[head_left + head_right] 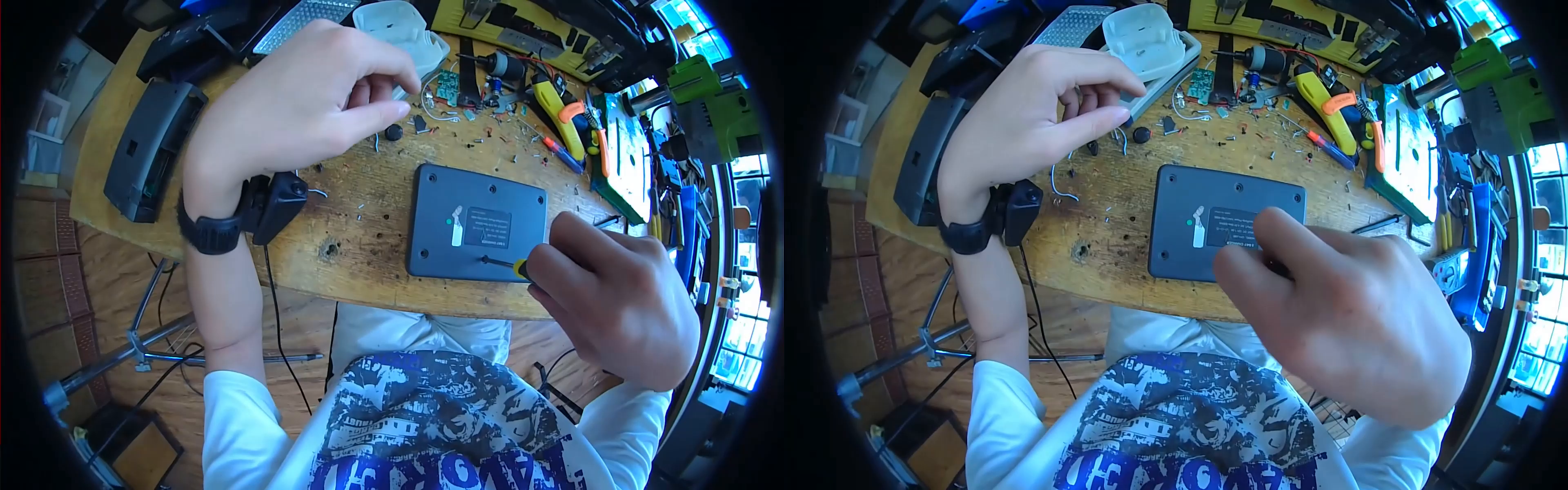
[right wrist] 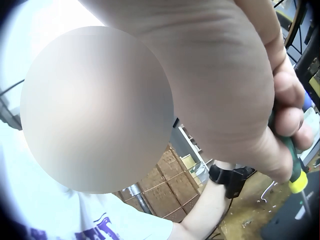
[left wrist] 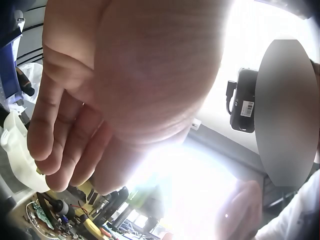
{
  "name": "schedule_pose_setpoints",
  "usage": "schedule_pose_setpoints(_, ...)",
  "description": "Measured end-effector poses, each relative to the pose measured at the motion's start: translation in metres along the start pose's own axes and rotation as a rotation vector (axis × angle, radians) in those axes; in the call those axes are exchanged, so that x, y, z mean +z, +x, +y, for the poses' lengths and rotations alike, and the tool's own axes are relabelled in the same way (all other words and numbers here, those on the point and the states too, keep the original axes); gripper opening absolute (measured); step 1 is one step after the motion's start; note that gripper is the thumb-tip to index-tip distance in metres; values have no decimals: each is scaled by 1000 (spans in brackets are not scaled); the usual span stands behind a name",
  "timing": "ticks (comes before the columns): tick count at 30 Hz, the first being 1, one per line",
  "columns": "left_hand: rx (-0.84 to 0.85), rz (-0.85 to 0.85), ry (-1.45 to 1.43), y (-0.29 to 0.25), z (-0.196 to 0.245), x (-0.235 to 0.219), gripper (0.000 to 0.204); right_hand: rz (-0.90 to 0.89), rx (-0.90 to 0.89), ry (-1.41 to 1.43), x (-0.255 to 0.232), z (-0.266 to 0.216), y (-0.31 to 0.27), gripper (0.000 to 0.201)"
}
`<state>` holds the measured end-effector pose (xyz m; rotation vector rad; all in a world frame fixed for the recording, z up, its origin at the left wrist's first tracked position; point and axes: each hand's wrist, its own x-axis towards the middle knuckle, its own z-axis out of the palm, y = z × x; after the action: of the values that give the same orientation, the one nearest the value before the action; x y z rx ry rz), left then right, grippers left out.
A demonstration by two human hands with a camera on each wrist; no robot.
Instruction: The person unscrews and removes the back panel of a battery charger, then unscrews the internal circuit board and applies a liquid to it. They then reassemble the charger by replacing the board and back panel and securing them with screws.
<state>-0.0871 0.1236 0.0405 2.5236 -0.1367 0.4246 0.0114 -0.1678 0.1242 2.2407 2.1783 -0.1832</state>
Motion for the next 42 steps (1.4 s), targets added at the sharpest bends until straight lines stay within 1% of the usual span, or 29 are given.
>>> schedule_pose_setpoints(1,2,-4,7,2,1,2,21,-7,52,-26,0,-3,0,29)
schedule_pose_setpoints(2,5,-12,12,5,-1,6,21,7,23,-75,-1,-3,0,27)
schedule_pose_setpoints(4,109,40,77,9,-5,18,18,5,21,-92,-4,-8,-1,27)
schedule_pose_setpoints(5,114,33,82,11,-5,23,18,-3,15,-116,-4,-9,-2,26)
schedule_pose_setpoints(7,-8,-42,145,13,-2,33,15,29,10,-115,-1,-9,-3,25)
schedule_pose_setpoints(8,-42,-61,174,14,-1,39,12,31,13,-110,-1,-8,-4,25)
schedule_pose_setpoints(9,-35,-62,179,16,0,45,12,34,15,-107,-1,-8,-5,25)
schedule_pose_setpoints(12,-87,-35,374,23,5,63,12,26,36,-90,1,-6,-10,25)
schedule_pose_setpoints(16,-55,-30,448,29,1,79,14,32,64,-76,3,8,-16,25)
schedule_pose_setpoints(18,-60,-44,479,32,3,79,11,51,67,45,3,19,-20,26)
schedule_pose_setpoints(19,-54,-43,492,34,4,79,11,65,66,43,3,22,-23,26)
schedule_pose_setpoints(22,-66,-89,530,38,4,80,8,57,32,4,2,27,-32,27)
schedule_pose_setpoints(24,-77,-143,499,39,2,78,9,105,15,140,-5,35,-40,28)
schedule_pose_setpoints(25,-70,-149,500,37,2,74,9,108,22,143,-10,41,-45,28)
schedule_pose_setpoints(27,-99,-163,363,34,7,58,10,314,73,210,-19,58,-57,28)
schedule_pose_setpoints(28,-106,-170,260,34,5,51,12,397,143,212,-22,67,-60,29)
schedule_pose_setpoints(29,-147,-167,140,35,13,43,11,466,218,245,-24,74,-61,30)
schedule_pose_setpoints(31,-277,-209,-89,41,32,29,8,603,219,272,-16,97,-56,29)
schedule_pose_setpoints(32,-265,-224,-86,42,35,28,8,591,248,281,-13,106,-56,28)
schedule_pose_setpoints(33,-290,-209,-216,44,37,28,6,580,272,290,-10,115,-54,27)
schedule_pose_setpoints(34,-319,-194,-350,45,39,30,7,623,197,301,-2,123,-49,24)
schedule_pose_setpoints(35,-314,-206,-348,46,41,33,7,628,208,304,5,128,-45,24)
schedule_pose_setpoints(37,-339,-118,-486,47,44,40,13,688,211,421,20,139,-41,25)
schedule_pose_setpoints(38,-338,-69,-530,45,44,46,19,714,177,371,30,146,-39,25)
schedule_pose_setpoints(39,-340,-83,-530,43,40,49,19,716,188,379,36,150,-40,25)
schedule_pose_setpoints(41,-279,-63,-662,39,31,52,21,744,220,511,48,156,-40,25)
schedule_pose_setpoints(42,-226,-34,-644,40,30,55,20,754,250,577,54,156,-42,27)
